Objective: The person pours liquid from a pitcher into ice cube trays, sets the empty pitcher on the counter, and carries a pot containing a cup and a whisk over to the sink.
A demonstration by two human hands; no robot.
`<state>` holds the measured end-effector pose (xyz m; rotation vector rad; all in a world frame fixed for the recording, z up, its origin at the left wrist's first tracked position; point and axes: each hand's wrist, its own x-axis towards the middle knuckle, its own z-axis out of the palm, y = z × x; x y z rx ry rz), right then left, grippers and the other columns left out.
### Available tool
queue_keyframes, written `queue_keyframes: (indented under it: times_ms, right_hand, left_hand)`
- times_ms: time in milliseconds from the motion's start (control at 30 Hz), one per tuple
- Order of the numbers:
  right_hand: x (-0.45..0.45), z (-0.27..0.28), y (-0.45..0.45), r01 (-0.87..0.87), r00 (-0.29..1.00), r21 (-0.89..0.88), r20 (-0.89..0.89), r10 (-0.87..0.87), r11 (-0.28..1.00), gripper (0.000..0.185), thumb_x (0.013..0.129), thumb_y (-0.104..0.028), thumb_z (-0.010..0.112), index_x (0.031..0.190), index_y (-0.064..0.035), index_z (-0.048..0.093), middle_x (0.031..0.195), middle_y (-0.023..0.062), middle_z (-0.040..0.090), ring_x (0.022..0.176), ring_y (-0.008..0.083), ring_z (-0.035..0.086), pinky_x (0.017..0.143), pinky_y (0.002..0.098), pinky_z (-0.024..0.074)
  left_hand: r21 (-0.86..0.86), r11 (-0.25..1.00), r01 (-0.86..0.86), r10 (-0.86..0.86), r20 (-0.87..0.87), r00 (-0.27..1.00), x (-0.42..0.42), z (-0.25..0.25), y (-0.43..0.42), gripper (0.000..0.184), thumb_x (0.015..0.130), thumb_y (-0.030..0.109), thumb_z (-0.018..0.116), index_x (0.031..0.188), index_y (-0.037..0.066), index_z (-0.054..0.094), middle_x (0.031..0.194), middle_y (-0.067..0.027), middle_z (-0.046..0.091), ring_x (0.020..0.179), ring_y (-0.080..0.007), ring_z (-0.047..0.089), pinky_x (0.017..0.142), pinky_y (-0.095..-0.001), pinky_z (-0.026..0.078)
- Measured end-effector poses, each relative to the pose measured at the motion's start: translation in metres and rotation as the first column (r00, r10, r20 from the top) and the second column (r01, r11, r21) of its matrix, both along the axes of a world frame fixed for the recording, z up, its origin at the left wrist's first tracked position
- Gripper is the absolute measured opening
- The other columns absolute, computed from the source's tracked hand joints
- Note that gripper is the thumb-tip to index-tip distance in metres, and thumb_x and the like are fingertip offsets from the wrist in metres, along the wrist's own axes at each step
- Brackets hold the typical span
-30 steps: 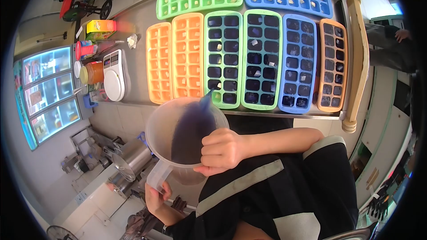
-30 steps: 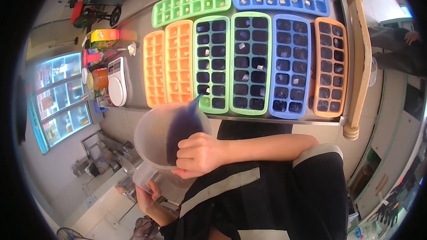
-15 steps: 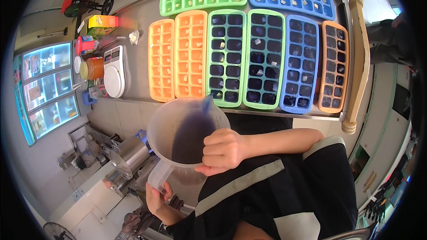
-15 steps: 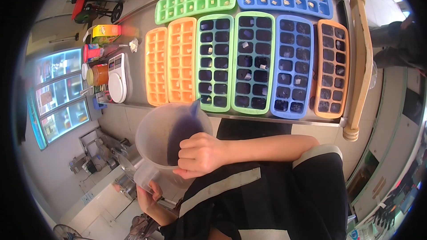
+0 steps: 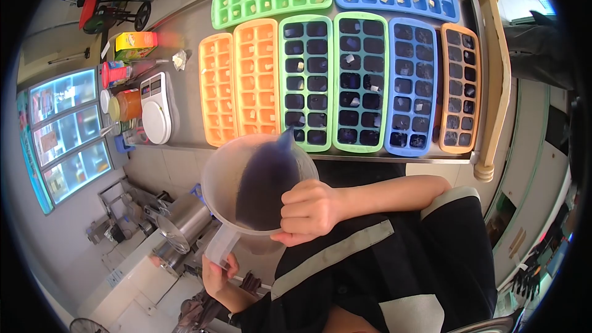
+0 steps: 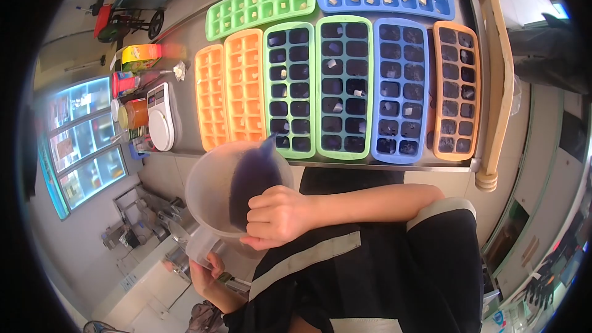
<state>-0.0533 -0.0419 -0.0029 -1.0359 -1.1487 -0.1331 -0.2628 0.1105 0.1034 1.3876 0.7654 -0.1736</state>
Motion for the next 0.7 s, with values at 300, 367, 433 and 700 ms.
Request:
queue_keyframes:
  times_ms: [300, 367, 433, 700]
  right_hand:
    - [-0.004, -0.001, 0.0, -0.011, 1.0, -0.003, 0.005, 0.011, 1.0, 0.035, 0.064, -0.01, 0.064, 0.046, -0.0086, 0.035, 0.046, -0.0007, 0.031, 0.039, 0.0126, 0.032, 0.031, 0.0236, 0.0217]
    - [-0.003, -0.001, 0.001, -0.009, 1.0, -0.005, 0.007, 0.009, 1.0, 0.034, 0.064, -0.011, 0.064, 0.046, -0.0086, 0.035, 0.046, -0.0007, 0.031, 0.039, 0.0126, 0.032, 0.031, 0.0236, 0.0217]
    - [-0.001, 0.0, 0.001, -0.002, 1.0, -0.011, 0.015, 0.002, 1.0, 0.034, 0.064, -0.011, 0.064, 0.046, -0.0088, 0.035, 0.046, -0.0008, 0.031, 0.039, 0.0125, 0.032, 0.031, 0.0235, 0.0217]
    - [0.008, 0.007, 0.0, 0.047, 0.996, -0.026, 0.083, -0.044, 0.999, 0.031, 0.061, -0.013, 0.064, 0.046, -0.0083, 0.038, 0.047, -0.0004, 0.031, 0.041, 0.0126, 0.033, 0.032, 0.0231, 0.0233]
  left_hand:
    - [0.003, 1.0, -0.013, 0.013, 0.003, 1.0, -0.006, -0.001, -0.004, 0.058, 0.076, 0.054, 0.043, 0.067, -0.003, 0.045, 0.044, -0.0026, 0.038, 0.033, -0.0068, 0.032, 0.032, -0.0193, 0.021]
    - [-0.026, 0.999, -0.033, 0.033, -0.01, 0.999, -0.007, -0.001, -0.004, 0.061, 0.074, 0.055, 0.045, 0.07, -0.006, 0.047, 0.045, -0.0032, 0.04, 0.034, -0.0065, 0.034, 0.033, -0.0191, 0.023]
    - [-0.01, 0.999, -0.047, 0.047, -0.012, 0.999, -0.006, -0.001, -0.005, 0.061, 0.074, 0.056, 0.045, 0.068, -0.005, 0.047, 0.045, -0.003, 0.04, 0.034, -0.0065, 0.034, 0.033, -0.019, 0.023]
    - [0.017, 0.997, -0.07, 0.07, 0.03, 0.997, -0.002, -0.005, -0.005, 0.06, 0.074, 0.056, 0.044, 0.063, -0.003, 0.047, 0.043, -0.0025, 0.039, 0.034, -0.0066, 0.034, 0.032, -0.0192, 0.022]
